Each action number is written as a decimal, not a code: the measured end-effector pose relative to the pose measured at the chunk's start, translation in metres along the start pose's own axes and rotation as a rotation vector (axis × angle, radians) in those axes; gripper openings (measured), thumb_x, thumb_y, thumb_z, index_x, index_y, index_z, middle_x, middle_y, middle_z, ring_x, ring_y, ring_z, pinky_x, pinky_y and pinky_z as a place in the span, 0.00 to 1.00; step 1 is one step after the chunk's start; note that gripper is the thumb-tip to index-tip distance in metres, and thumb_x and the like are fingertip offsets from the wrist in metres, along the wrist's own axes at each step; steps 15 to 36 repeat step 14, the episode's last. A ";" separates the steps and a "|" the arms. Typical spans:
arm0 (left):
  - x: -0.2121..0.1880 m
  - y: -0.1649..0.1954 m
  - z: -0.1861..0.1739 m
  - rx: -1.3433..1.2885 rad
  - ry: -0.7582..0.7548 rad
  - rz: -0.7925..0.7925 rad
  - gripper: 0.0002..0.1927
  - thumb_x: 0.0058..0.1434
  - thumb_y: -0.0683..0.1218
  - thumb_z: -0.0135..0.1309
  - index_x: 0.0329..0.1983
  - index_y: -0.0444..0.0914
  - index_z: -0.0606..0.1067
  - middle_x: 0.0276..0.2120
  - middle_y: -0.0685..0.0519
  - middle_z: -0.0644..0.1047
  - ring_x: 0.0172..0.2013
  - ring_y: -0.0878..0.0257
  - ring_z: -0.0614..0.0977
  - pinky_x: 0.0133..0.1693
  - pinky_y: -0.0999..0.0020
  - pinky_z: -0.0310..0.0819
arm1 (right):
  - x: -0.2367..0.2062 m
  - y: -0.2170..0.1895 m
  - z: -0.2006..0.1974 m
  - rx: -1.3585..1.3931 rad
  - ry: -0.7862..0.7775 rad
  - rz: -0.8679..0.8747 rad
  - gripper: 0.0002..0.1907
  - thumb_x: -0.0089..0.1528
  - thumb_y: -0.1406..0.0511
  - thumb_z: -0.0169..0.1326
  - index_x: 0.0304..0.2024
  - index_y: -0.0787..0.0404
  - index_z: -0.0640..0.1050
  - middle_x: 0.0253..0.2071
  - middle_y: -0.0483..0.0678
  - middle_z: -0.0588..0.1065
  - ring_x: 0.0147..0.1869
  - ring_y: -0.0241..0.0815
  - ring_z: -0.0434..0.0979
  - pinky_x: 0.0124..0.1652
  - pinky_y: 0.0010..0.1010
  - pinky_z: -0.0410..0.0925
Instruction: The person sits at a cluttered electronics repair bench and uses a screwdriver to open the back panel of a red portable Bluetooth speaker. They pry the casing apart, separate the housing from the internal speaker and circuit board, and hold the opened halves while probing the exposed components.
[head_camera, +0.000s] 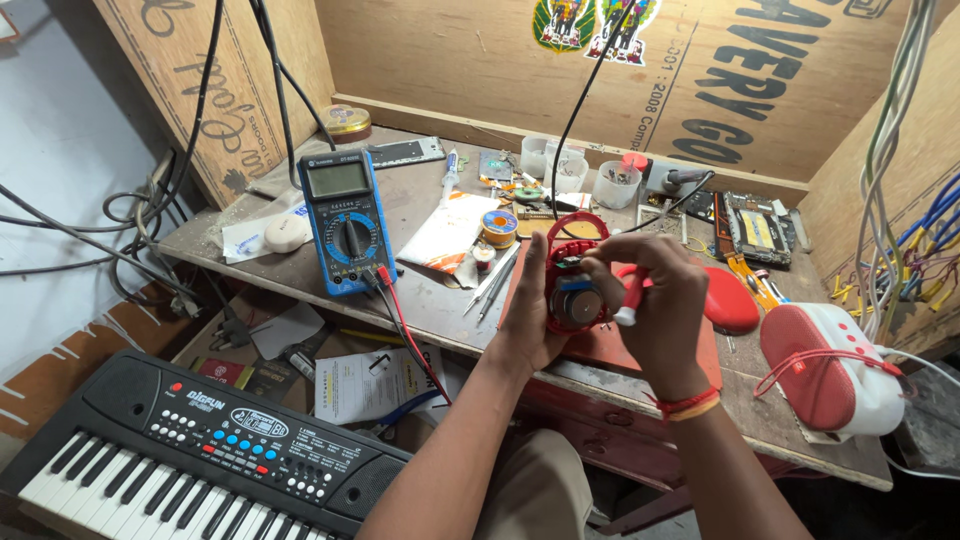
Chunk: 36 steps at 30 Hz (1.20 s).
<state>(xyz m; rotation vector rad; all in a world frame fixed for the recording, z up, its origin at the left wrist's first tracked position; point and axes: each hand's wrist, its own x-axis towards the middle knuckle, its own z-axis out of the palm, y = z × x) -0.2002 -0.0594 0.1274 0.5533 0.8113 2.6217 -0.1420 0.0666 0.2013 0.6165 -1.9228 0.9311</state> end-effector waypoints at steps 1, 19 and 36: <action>-0.001 0.001 0.001 0.020 0.007 0.002 0.41 0.64 0.76 0.41 0.59 0.38 0.73 0.45 0.52 0.80 0.42 0.66 0.84 0.42 0.67 0.83 | 0.002 0.000 -0.002 0.068 0.004 0.012 0.07 0.62 0.71 0.66 0.41 0.61 0.80 0.40 0.47 0.81 0.42 0.35 0.83 0.41 0.26 0.73; -0.003 -0.004 -0.003 0.089 -0.138 0.047 0.38 0.68 0.73 0.40 0.57 0.37 0.74 0.46 0.48 0.80 0.46 0.60 0.83 0.40 0.56 0.85 | 0.030 0.005 -0.002 -0.022 -0.190 0.040 0.15 0.55 0.67 0.70 0.42 0.62 0.80 0.40 0.48 0.82 0.42 0.36 0.83 0.42 0.26 0.73; -0.003 -0.004 -0.003 0.089 -0.138 0.047 0.38 0.68 0.73 0.40 0.57 0.37 0.74 0.46 0.48 0.80 0.46 0.60 0.83 0.40 0.56 0.85 | 0.030 0.005 -0.002 -0.022 -0.190 0.040 0.15 0.55 0.67 0.70 0.42 0.62 0.80 0.40 0.48 0.82 0.42 0.36 0.83 0.42 0.26 0.73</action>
